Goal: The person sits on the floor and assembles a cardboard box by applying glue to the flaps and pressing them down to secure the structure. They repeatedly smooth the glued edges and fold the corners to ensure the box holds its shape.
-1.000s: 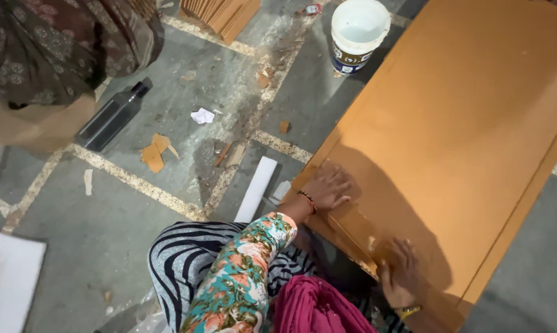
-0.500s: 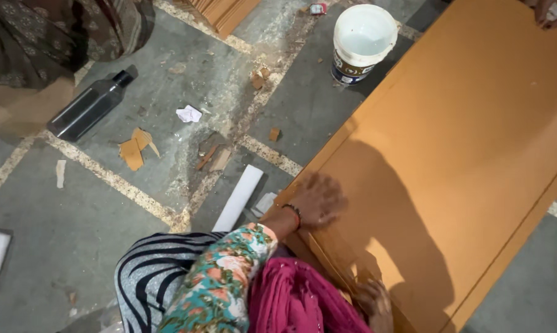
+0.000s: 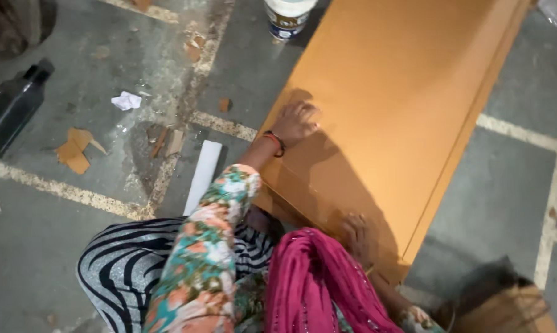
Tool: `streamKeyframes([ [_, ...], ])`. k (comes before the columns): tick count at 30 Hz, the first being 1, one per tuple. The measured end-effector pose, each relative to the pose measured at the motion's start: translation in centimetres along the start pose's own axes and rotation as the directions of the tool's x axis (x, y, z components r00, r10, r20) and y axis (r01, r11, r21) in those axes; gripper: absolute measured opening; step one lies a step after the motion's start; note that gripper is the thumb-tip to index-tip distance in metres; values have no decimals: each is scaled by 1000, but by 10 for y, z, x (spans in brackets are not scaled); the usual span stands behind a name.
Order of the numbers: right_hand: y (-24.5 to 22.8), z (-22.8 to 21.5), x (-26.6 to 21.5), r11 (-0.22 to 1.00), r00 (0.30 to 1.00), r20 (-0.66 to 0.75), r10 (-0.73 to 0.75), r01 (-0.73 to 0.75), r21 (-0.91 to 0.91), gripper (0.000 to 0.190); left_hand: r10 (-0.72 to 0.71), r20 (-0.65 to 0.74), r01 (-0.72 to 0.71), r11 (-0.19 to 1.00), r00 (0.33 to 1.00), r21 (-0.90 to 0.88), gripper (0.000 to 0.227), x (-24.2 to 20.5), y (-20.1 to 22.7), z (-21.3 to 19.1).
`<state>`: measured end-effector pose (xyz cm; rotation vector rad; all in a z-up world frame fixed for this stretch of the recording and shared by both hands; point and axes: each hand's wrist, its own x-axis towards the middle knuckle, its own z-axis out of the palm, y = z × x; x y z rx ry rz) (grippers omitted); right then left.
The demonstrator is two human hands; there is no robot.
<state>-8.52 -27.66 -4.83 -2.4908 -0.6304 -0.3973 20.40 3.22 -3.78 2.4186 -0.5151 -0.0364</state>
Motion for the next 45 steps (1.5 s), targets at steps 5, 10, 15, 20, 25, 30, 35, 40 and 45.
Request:
streamKeyframes([
  [5,-30,-11,26,994,997,17,70,-68,-89,44,106,42,-106,994,993,-11,48,-33,7,-19],
  [10,-53,-23,37,988,992,5,125,-124,-96,45,126,211,-161,974,969,161,49,-96,49,-2],
  [15,-57,-26,45,975,978,-57,200,-204,-88,39,210,0,-208,969,978,131,61,-144,85,36],
  [20,-53,-24,47,946,954,-33,297,-298,-127,42,-142,-41,146,982,989,120,65,-142,98,39],
  [25,-55,-20,53,918,934,-34,357,-357,-171,43,-19,-91,49,942,996,332,65,-142,102,43],
  [30,-48,-16,57,915,931,13,365,-356,-191,40,123,-74,-95,949,990,302,60,-140,92,65],
  [35,-43,-14,57,922,936,49,349,-333,-195,42,137,-73,-123,977,988,171,58,-136,89,71],
  [40,-30,-2,54,884,916,23,401,-380,-271,49,116,-66,-96,962,991,254,61,-132,95,63],
  [45,-30,-4,46,919,938,-12,347,-342,-195,55,110,-173,-78,980,979,182,69,-128,89,78],
])
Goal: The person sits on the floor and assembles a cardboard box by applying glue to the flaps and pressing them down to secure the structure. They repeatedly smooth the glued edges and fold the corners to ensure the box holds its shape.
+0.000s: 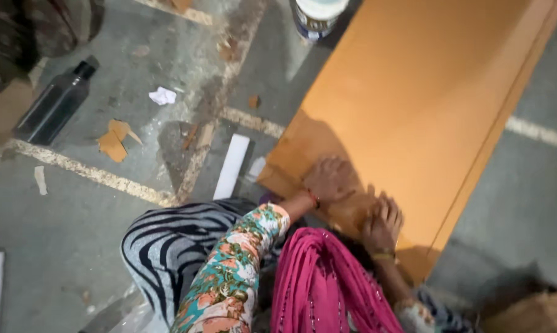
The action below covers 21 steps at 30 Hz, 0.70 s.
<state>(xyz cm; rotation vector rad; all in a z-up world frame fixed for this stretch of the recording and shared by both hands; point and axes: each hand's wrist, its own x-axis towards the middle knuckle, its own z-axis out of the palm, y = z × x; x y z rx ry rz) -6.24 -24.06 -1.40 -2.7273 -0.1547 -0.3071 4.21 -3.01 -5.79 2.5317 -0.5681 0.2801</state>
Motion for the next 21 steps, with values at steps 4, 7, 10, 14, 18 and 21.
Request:
streamKeyframes([
  [4,-4,-3,0,999,999,-17,30,-30,12,50,-55,3,52,926,998,-374,32,6,-37,5],
  [7,-11,-12,-1,997,1000,-24,12,-10,73,46,-227,-413,-93,775,882,-625,24,-4,-87,-27],
  [10,-16,-16,1,996,1000,-31,0,3,92,45,-618,22,194,214,786,-957,55,-29,-174,-77],
  [14,-17,-17,0,996,998,-50,-25,29,87,42,-823,233,73,-229,519,-971,76,-82,-238,-107],
  [18,-13,-13,-2,997,999,-46,-27,30,71,42,-894,193,61,-185,404,-981,79,-107,-272,-100],
  [21,-12,-11,-3,995,997,-55,-53,57,78,40,-950,117,166,-71,290,-984,71,-117,-288,-98],
])
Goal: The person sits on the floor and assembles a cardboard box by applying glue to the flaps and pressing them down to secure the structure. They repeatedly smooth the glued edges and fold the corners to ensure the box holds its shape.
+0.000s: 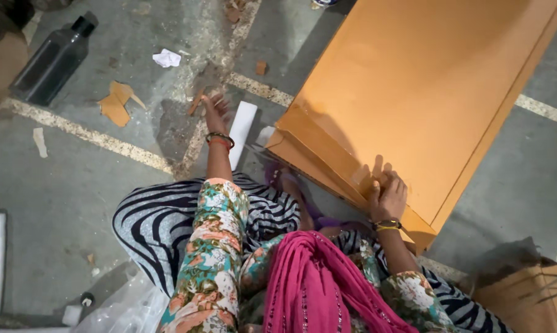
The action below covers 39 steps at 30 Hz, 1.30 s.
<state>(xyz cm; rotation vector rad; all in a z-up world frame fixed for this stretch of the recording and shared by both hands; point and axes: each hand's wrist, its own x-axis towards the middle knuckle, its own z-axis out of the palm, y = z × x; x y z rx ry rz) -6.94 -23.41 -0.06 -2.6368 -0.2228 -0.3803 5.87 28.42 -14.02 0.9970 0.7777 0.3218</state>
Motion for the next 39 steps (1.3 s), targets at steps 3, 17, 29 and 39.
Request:
streamKeyframes([
  [3,3,1,0,1000,1000,22,22,-22,-16,40,341,-1,-242,670,940,702,51,-4,-14,-17],
  [17,32,14,-10,996,995,92,23,-15,-89,41,593,-291,278,116,751,953,65,-3,-35,-90],
  [29,3,-2,7,998,984,169,46,-37,-55,35,475,-252,269,34,843,963,75,-45,-2,-94],
  [39,-1,-5,9,999,983,180,46,-40,-35,34,641,-136,260,-103,756,960,66,-13,13,-97],
])
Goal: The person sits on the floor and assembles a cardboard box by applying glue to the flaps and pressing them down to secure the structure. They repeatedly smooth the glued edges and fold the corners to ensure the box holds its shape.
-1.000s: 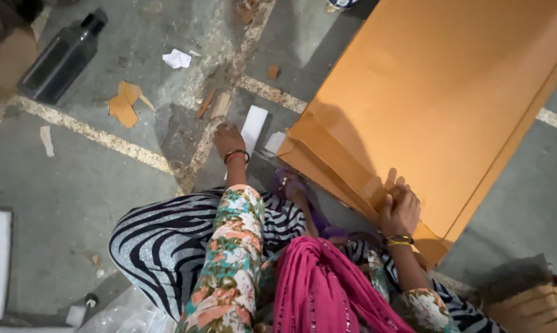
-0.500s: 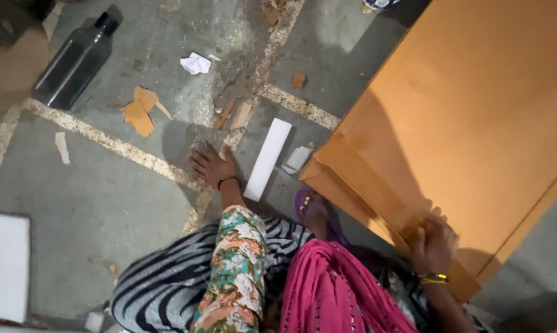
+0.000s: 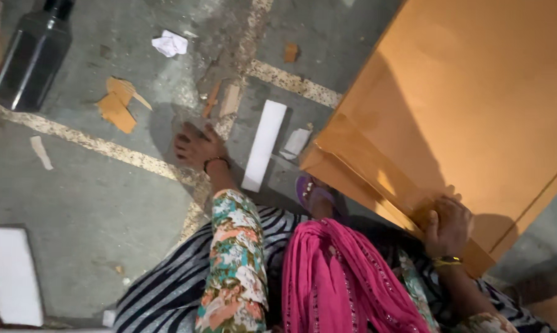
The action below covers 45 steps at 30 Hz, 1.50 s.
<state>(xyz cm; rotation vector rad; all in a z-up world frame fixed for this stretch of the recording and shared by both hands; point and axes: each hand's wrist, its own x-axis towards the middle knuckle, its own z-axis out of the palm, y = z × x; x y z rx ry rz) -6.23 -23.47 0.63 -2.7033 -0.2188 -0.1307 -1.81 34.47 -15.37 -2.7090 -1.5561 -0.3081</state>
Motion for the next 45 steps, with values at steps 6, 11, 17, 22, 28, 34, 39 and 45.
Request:
streamKeyframes([
  [6,-3,-4,0,1000,1000,-2,4,-4,28,33,-105,111,108,994,988,-23,76,13,-8,38],
  [11,-8,-5,2,998,998,-19,57,-57,5,36,-28,-89,44,983,996,180,92,20,-23,81],
  [17,-16,-8,3,995,995,-21,99,-99,22,36,-57,-23,58,998,998,40,85,19,-22,66],
  [22,-22,-10,6,997,997,-25,75,-75,9,35,-86,31,82,990,996,119,81,26,-13,47],
  [28,-18,-7,6,997,997,-15,73,-73,7,34,-164,-103,163,986,981,-19,73,50,-10,65],
  [34,-16,-8,2,997,997,1,74,-74,-21,34,-258,425,415,847,868,-334,69,75,-31,43],
  [39,-16,-9,0,999,998,-38,46,-46,-1,31,-142,454,198,977,879,-77,79,67,-21,35],
  [45,2,2,-7,1000,998,-57,5,-5,-9,27,83,608,-66,997,790,-50,111,-42,31,-59],
])
